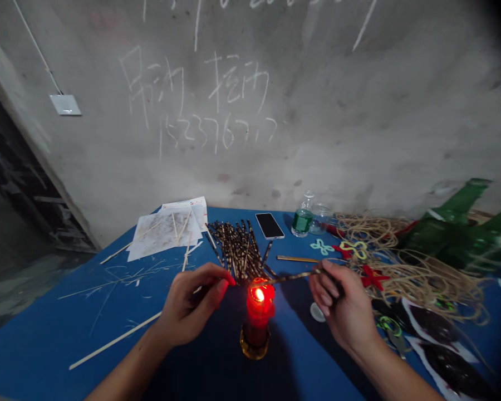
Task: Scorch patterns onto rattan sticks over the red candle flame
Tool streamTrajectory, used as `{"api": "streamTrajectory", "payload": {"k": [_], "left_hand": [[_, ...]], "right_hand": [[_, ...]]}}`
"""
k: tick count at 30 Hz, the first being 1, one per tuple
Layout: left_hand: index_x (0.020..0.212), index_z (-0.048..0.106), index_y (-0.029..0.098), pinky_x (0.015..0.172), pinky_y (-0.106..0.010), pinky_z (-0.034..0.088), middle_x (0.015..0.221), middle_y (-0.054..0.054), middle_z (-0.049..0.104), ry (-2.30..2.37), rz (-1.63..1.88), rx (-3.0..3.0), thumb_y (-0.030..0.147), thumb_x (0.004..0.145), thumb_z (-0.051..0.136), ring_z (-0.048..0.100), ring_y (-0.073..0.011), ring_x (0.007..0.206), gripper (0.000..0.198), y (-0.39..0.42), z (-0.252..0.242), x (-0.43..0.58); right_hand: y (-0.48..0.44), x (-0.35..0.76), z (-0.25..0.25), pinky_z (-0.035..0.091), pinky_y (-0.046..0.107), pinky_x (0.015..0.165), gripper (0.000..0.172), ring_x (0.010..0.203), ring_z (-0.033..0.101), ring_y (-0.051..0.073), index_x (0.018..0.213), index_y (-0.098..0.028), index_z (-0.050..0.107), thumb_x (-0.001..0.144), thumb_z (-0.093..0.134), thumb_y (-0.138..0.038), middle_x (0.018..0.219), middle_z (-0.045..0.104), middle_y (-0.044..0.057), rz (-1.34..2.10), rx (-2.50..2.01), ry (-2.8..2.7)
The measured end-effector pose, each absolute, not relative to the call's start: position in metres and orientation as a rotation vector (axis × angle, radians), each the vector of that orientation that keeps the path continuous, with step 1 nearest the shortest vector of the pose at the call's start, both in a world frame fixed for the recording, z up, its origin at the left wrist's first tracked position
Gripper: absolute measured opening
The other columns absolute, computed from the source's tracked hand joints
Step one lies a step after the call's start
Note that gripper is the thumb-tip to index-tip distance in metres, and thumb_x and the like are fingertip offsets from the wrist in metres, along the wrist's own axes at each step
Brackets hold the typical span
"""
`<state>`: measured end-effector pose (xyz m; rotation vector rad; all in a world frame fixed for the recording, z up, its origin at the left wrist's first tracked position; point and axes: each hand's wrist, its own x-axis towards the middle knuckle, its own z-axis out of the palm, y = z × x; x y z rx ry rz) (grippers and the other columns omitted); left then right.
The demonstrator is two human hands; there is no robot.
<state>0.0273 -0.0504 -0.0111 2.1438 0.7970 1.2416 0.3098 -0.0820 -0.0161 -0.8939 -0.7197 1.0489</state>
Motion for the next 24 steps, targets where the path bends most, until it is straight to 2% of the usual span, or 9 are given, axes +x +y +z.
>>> {"api": "streamTrajectory", "payload": {"k": [6,20,24], "left_hand": [[0.099,0.073,0.018,0.048,-0.022,0.034,0.064,0.001,0.064,0.828,1.253,2.185,0.028,0.106,0.056,0.048,-0.0088,0.05,0.021,-0.0487,-0.0131,0.0262],[0.098,0.073,0.018,0.046,-0.021,0.034,0.062,0.0,0.063,0.832,1.247,2.121,0.03,0.105,0.057,0.049,-0.009,0.047,0.021,-0.0503,-0.0116,0.0278],[0.099,0.072,0.018,0.047,-0.021,0.035,0.061,0.001,0.062,0.832,1.248,2.126,0.03,0.106,0.055,0.049,-0.0091,0.048,0.022,-0.0504,-0.0119,0.0274]], "right_hand": [[-0.0813,0.3128,-0.0171,0.017,0.026,0.034,0.056,0.035,0.029,0.009,0.043,-0.025,0.044,0.081,0.079,-0.046,0.04,0.034,-0.006,1.058,-0.86,-0.754],[-0.0824,0.311,-0.0127,0.022,0.022,0.033,0.051,0.04,0.029,0.009,0.048,-0.023,0.046,0.079,0.08,-0.045,0.048,0.03,-0.007,1.077,-0.784,-0.777],[-0.0829,0.312,-0.0131,0.025,0.02,0.031,0.041,0.04,0.03,0.009,0.055,-0.022,0.053,0.076,0.082,-0.043,0.051,0.03,-0.008,1.044,-0.778,-0.765]]}}
